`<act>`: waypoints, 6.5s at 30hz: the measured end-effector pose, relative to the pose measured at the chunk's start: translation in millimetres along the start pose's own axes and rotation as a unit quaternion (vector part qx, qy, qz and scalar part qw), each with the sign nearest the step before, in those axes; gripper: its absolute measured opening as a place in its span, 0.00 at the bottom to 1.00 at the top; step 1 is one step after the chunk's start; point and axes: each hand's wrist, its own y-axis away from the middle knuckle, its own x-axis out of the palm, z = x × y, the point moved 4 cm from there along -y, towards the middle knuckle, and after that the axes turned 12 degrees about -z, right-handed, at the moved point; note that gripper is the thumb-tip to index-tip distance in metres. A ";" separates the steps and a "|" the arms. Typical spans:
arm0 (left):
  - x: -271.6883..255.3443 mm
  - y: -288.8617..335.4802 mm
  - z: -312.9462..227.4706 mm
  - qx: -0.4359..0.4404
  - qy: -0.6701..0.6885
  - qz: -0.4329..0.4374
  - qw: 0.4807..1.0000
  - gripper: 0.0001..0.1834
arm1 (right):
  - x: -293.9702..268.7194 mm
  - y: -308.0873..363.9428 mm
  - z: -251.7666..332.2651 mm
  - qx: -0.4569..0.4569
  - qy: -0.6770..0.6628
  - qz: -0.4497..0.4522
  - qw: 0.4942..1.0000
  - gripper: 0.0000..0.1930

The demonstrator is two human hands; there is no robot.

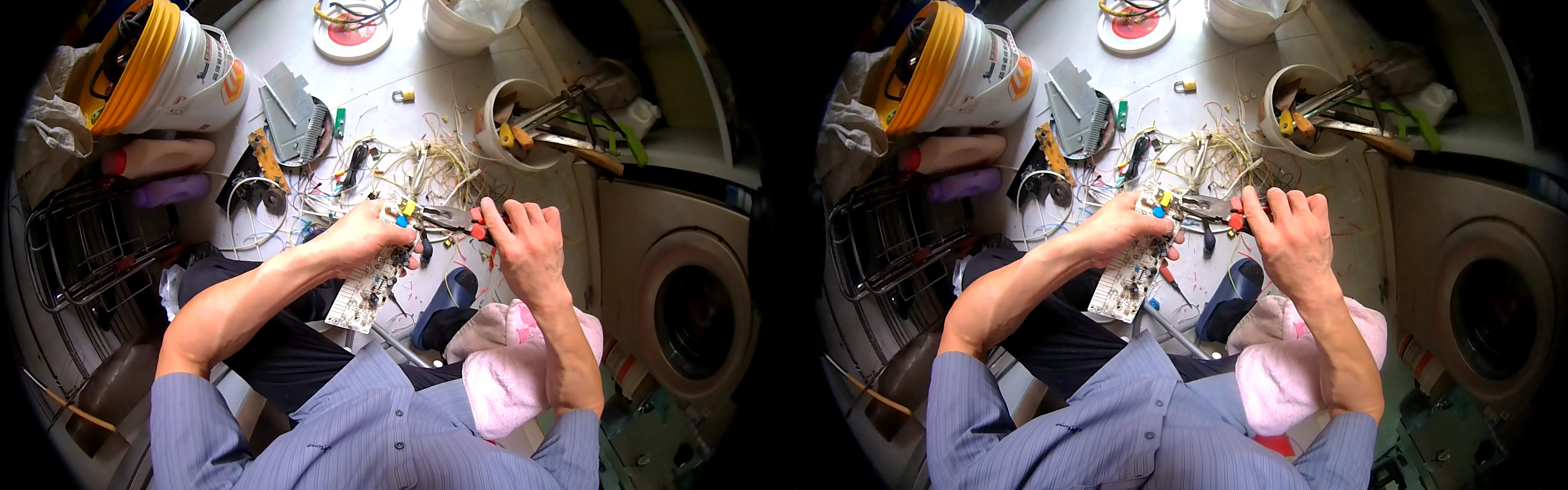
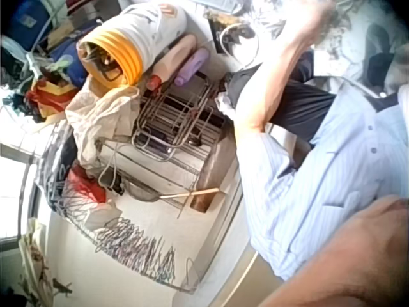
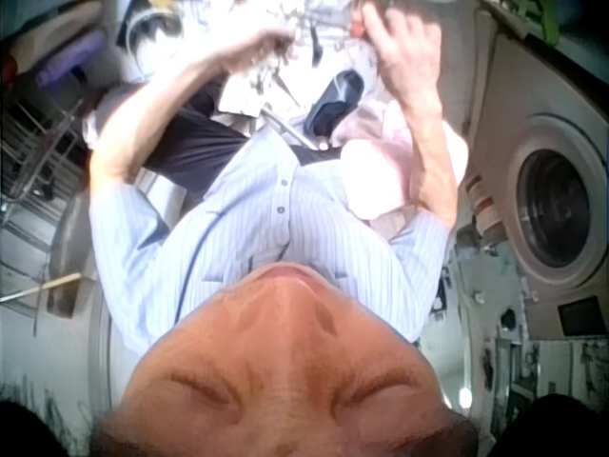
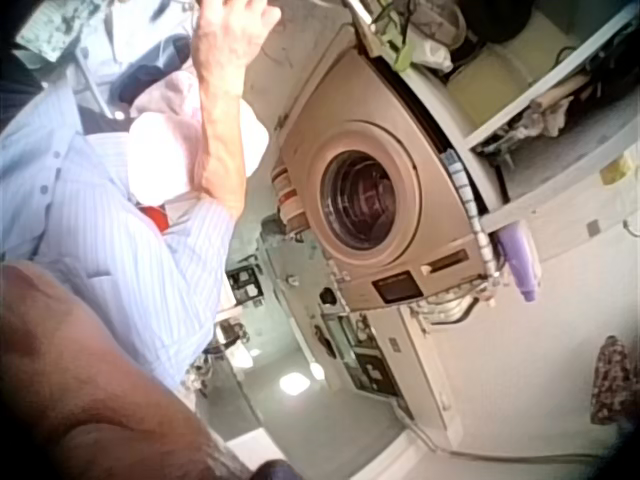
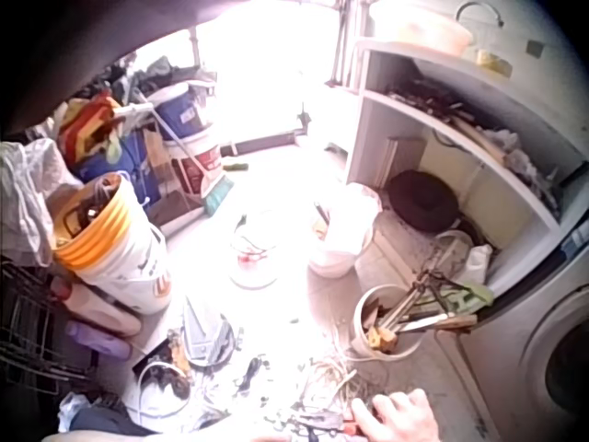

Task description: The person uses pliers to pull components from a circuit board and cut wires among a pile of electronic parts on a floor.

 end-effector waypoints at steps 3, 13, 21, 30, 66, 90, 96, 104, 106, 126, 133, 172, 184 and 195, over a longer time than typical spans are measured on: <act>-2.4 -1.5 3.9 -0.003 -0.036 -0.021 0.999 0.13 | 3.3 1.2 5.1 -0.010 0.011 0.006 1.000 0.16; -18.4 -6.5 9.2 0.064 -0.328 -0.075 0.939 0.11 | 27.3 20.5 32.2 -0.021 0.034 0.052 0.998 0.15; -24.6 -6.0 9.0 0.113 -0.372 -0.092 0.917 0.11 | 41.1 37.9 47.5 0.002 0.014 0.083 0.996 0.14; -18.5 2.3 -5.0 0.113 -0.361 -0.061 0.923 0.09 | 58.4 52.8 32.1 0.121 -0.149 0.132 0.973 0.05; -12.2 -1.3 -12.0 0.014 0.054 0.090 0.994 0.22 | 55.7 41.0 15.1 0.299 -0.462 0.182 0.815 0.07; 2.8 0.9 -0.3 0.059 0.250 0.095 0.962 0.24 | 54.1 57.4 19.0 0.330 -0.428 0.109 0.834 0.06; 1.6 1.8 9.2 0.041 0.239 0.101 0.965 0.22 | 58.9 61.9 15.8 0.374 -0.447 0.098 0.807 0.04; 21.6 21.5 5.4 0.064 0.177 0.116 0.975 0.19 | 69.7 53.7 14.0 0.330 -0.353 0.090 0.871 0.06; 44.8 29.3 -3.0 0.081 0.166 0.144 0.972 0.18 | 100.4 57.4 18.8 0.341 -0.410 0.081 0.842 0.09; 6.7 83.9 -107.4 0.294 0.061 0.010 0.954 0.05 | 334.5 -133.4 150.6 0.177 -0.247 0.318 0.898 0.16; -11.0 80.7 -109.6 0.300 0.049 -0.029 0.952 0.06 | 324.2 -144.6 169.2 0.265 -0.372 0.381 0.804 0.12; -28.5 49.6 -93.9 0.243 0.049 0.063 0.967 0.25 | -22.7 -84.1 15.8 0.032 -0.078 -0.095 0.992 0.24; -25.2 39.3 -78.5 0.118 0.058 0.056 0.990 0.19 | -13.5 -78.5 7.6 -0.010 -0.010 -0.085 0.996 0.22; -24.8 48.9 -82.9 0.128 0.039 0.038 0.990 0.16 | -1.8 -71.2 18.7 -0.034 0.059 -0.094 0.993 0.20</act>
